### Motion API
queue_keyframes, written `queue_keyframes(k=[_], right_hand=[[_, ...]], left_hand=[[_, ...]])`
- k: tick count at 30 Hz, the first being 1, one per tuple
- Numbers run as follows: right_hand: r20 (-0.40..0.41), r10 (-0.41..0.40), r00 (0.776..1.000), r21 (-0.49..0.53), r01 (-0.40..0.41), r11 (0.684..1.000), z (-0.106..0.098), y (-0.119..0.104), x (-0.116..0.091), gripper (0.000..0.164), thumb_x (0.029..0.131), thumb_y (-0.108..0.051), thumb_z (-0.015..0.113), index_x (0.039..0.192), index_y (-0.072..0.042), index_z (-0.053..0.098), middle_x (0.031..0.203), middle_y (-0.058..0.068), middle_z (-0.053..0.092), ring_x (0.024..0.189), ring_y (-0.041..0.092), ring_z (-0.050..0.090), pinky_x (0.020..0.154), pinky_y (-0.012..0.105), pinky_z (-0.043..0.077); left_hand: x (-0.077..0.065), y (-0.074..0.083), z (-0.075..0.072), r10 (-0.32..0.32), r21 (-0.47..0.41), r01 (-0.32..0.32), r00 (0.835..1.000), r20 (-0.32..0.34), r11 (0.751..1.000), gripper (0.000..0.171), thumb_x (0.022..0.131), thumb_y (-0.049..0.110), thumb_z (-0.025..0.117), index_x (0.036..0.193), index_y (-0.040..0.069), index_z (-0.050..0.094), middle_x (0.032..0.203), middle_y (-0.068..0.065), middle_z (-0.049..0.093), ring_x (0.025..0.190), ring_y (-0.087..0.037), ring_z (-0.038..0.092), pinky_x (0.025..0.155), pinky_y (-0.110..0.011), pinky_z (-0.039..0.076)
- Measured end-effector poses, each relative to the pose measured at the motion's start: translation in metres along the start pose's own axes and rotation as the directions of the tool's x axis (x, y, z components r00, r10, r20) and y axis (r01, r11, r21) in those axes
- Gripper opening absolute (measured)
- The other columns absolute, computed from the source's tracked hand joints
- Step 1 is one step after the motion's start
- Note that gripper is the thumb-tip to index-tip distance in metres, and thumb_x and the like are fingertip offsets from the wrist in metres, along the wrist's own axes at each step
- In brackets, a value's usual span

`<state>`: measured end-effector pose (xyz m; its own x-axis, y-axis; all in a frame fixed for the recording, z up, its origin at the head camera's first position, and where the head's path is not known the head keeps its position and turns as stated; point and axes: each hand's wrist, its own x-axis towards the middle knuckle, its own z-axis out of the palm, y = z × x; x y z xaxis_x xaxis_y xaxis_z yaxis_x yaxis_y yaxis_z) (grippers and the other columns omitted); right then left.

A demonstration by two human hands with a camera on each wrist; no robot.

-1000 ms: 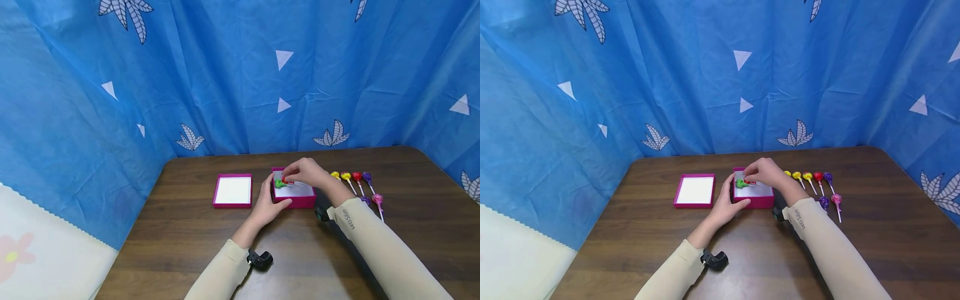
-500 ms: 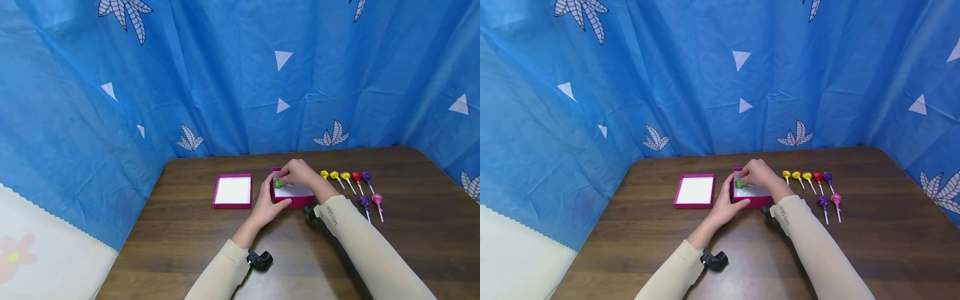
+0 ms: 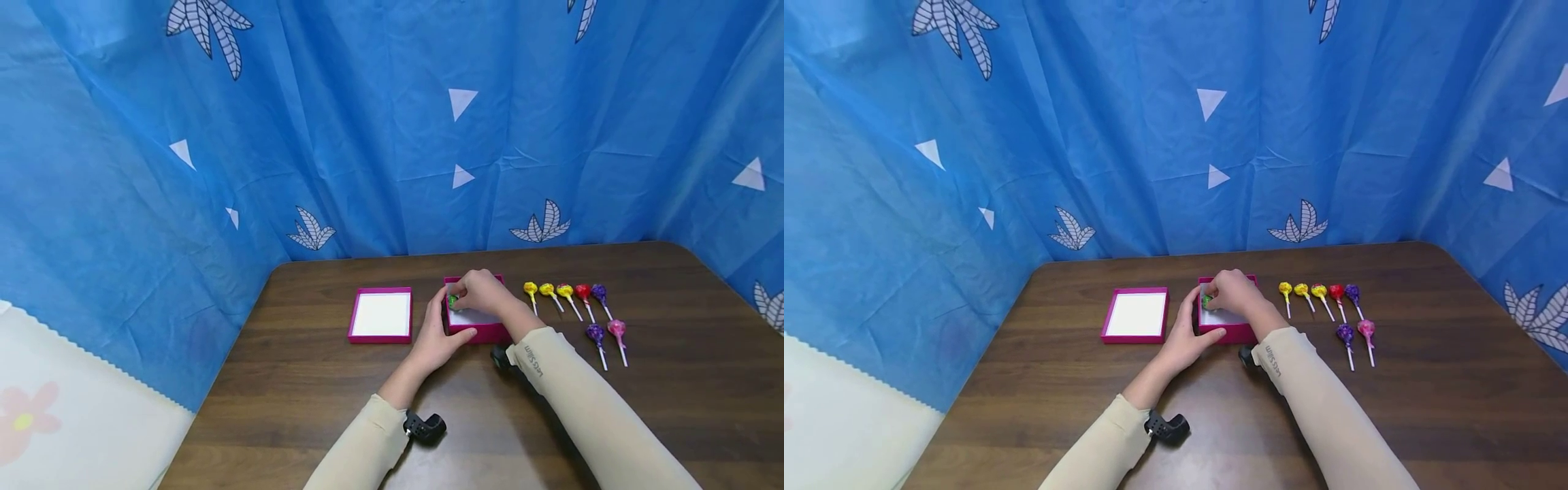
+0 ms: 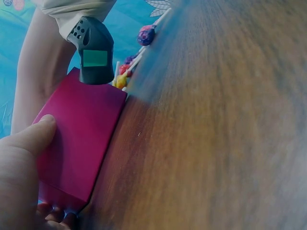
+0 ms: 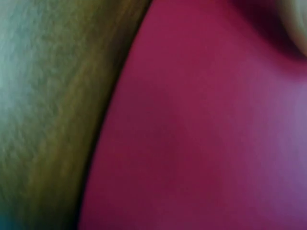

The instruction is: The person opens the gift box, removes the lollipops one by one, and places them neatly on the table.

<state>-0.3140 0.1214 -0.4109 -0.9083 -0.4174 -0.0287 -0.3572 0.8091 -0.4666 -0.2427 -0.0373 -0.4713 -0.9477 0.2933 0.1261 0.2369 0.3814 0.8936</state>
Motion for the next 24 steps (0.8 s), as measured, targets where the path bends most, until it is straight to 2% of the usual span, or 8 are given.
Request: queue_keyframes(k=[5,15,24], right_hand=[[-0.012,0.022,1.000,-0.025,-0.023,0.999,0.0054,-0.0003,-0.0004,0.035,0.084,-0.020,0.081,0.117,-0.011,0.075,0.113,0.011,0.076,0.102,0.026,0.067,0.089,0.041,0.057],[-0.016,0.039,0.999,-0.030,-0.040,0.999,0.0087,-0.0002,-0.0023,0.035,0.084,-0.021,0.081,0.118,-0.013,0.076,0.113,0.009,0.076,0.106,0.028,0.063,0.094,0.047,0.053],[-0.041,0.014,0.999,-0.020,-0.015,1.000,0.0044,-0.0037,-0.0051,0.035,0.085,-0.020,0.080,0.118,-0.009,0.075,0.108,0.009,0.077,0.095,0.023,0.068,0.087,0.039,0.058]], left_hand=[[-0.0008,-0.0003,0.0005,-0.002,-0.013,0.002,1.000,0.003,1.000,0.094,0.090,0.039,0.073,0.159,0.029,0.011,0.163,-0.003,0.023,0.150,-0.024,0.029,0.120,-0.049,0.035],[-0.0011,-0.0032,0.0014,-0.003,-0.017,0.003,1.000,0.009,1.000,0.094,0.089,0.038,0.074,0.159,0.030,0.011,0.162,-0.002,0.024,0.149,-0.023,0.029,0.118,-0.049,0.038],[-0.0003,-0.0010,0.0006,-0.008,0.001,0.008,1.000,0.005,1.000,0.094,0.089,0.039,0.074,0.159,0.031,0.011,0.163,-0.002,0.024,0.150,-0.022,0.029,0.120,-0.049,0.035]])
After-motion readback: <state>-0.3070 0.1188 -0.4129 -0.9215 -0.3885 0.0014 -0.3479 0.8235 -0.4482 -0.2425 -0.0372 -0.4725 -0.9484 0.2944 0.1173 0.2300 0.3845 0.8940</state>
